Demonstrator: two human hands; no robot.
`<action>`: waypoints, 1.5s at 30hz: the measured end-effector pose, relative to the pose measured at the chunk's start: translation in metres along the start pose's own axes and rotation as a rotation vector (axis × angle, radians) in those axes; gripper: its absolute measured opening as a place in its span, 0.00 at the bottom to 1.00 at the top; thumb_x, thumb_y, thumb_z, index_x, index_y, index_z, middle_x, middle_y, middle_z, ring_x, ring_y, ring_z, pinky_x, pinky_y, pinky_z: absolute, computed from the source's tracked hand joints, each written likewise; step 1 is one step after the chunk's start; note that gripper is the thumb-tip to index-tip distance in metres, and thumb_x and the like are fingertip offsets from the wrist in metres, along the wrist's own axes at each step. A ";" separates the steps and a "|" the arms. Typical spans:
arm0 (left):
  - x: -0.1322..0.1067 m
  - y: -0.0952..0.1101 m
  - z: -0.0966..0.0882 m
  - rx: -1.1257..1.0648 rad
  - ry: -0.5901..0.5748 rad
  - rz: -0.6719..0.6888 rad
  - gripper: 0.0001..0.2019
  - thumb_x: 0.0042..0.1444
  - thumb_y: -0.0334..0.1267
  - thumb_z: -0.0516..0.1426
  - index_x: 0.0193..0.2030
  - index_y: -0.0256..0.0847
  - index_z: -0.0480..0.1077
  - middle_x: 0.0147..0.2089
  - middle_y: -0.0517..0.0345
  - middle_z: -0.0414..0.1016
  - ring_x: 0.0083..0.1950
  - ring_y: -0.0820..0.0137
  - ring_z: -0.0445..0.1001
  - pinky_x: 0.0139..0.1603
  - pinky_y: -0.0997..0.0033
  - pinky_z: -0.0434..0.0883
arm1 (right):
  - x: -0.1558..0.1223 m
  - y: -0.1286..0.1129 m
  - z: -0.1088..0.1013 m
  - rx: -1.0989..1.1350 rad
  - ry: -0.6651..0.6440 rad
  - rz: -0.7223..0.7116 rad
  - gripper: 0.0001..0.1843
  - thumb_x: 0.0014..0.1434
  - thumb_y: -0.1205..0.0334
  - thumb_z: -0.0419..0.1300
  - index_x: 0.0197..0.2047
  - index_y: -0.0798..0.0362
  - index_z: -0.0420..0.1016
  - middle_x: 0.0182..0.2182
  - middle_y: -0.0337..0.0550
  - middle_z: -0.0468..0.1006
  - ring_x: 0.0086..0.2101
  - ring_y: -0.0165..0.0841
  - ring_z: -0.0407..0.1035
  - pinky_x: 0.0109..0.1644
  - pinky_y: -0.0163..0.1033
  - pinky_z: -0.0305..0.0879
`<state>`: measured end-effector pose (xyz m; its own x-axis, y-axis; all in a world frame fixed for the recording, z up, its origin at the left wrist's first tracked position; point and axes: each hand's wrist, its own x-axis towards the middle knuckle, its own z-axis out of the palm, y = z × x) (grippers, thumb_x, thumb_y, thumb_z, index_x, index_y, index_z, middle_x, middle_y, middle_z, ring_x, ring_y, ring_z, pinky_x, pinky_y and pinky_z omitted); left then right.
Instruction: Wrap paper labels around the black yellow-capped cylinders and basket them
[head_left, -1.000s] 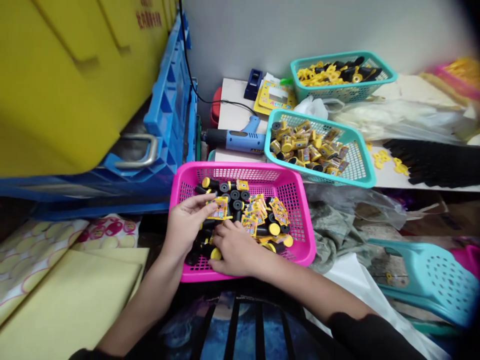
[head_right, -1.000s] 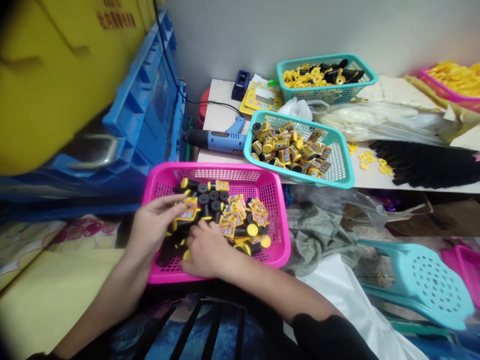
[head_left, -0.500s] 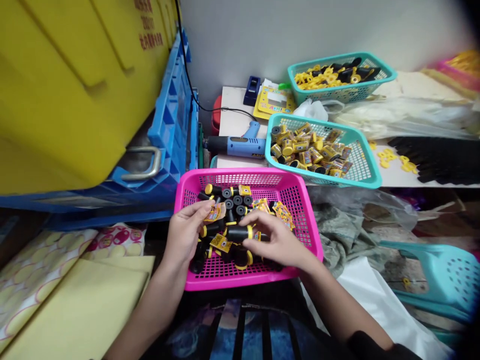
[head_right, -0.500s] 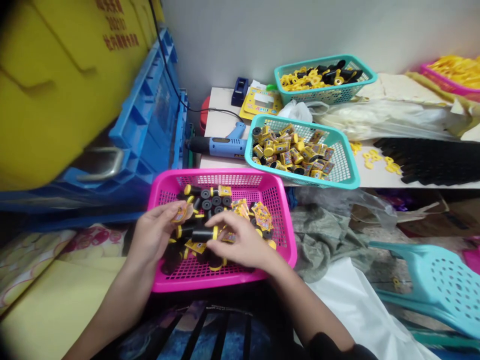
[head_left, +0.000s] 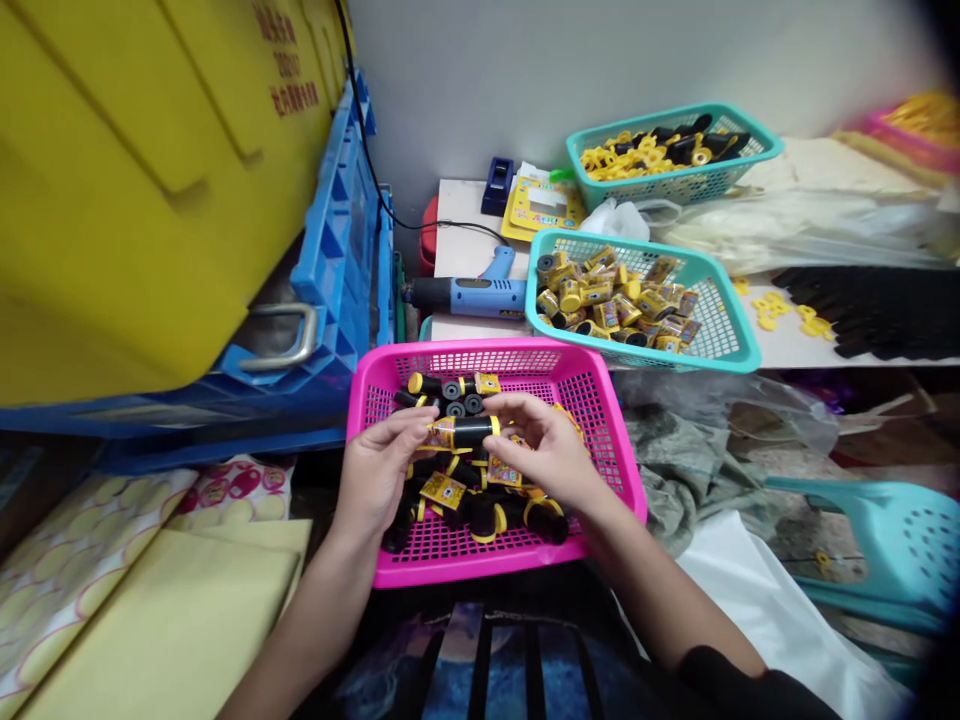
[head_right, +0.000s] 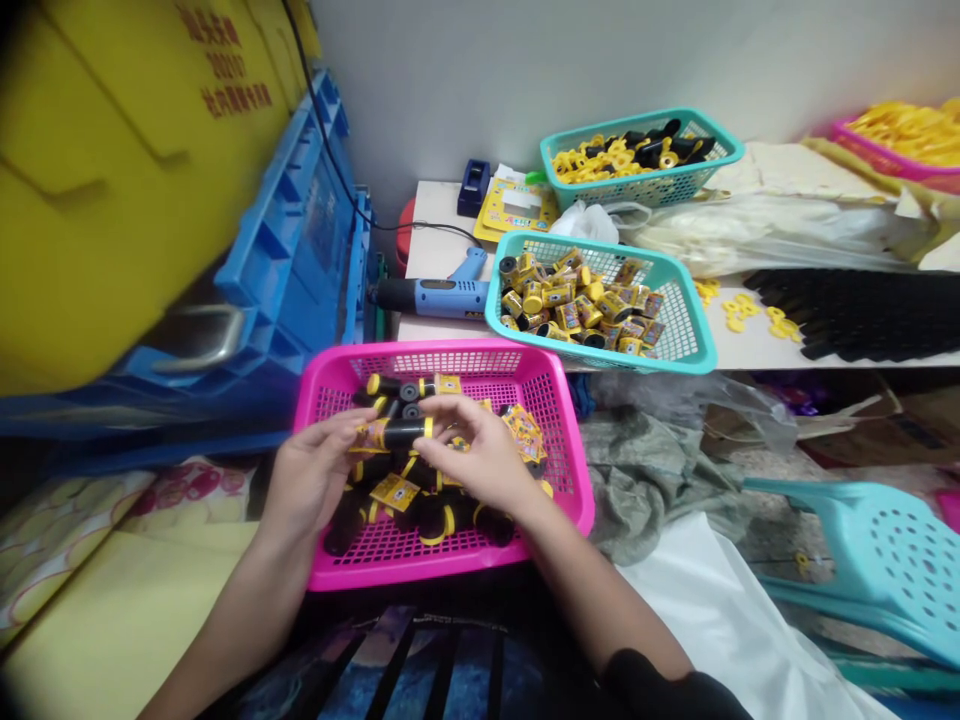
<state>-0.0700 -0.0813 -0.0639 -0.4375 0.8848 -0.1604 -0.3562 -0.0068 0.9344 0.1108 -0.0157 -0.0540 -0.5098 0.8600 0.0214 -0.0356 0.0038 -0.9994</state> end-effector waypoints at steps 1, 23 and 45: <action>0.000 -0.001 0.000 0.015 -0.008 0.023 0.06 0.44 0.40 0.69 0.29 0.43 0.81 0.40 0.55 0.83 0.41 0.69 0.79 0.39 0.74 0.76 | 0.000 0.000 0.000 -0.004 0.000 0.032 0.16 0.51 0.61 0.67 0.44 0.51 0.75 0.34 0.41 0.77 0.32 0.29 0.70 0.37 0.37 0.69; -0.008 0.003 0.007 0.316 -0.150 0.036 0.21 0.43 0.40 0.68 0.46 0.43 0.75 0.50 0.52 0.77 0.48 0.63 0.77 0.42 0.69 0.76 | 0.004 0.016 0.011 0.172 -0.055 -0.102 0.19 0.49 0.60 0.70 0.42 0.48 0.69 0.42 0.41 0.73 0.45 0.33 0.71 0.52 0.44 0.71; -0.016 0.007 0.013 -0.066 -0.367 -0.278 0.15 0.35 0.29 0.71 0.33 0.42 0.79 0.38 0.58 0.81 0.33 0.72 0.79 0.34 0.77 0.75 | 0.002 0.019 0.011 0.456 -0.422 0.163 0.33 0.50 0.40 0.65 0.52 0.52 0.70 0.48 0.46 0.73 0.48 0.36 0.69 0.54 0.43 0.63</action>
<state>-0.0553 -0.0894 -0.0507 -0.0008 0.9635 -0.2677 -0.4757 0.2351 0.8476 0.0998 -0.0193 -0.0727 -0.8308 0.5559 -0.0272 -0.2439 -0.4075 -0.8800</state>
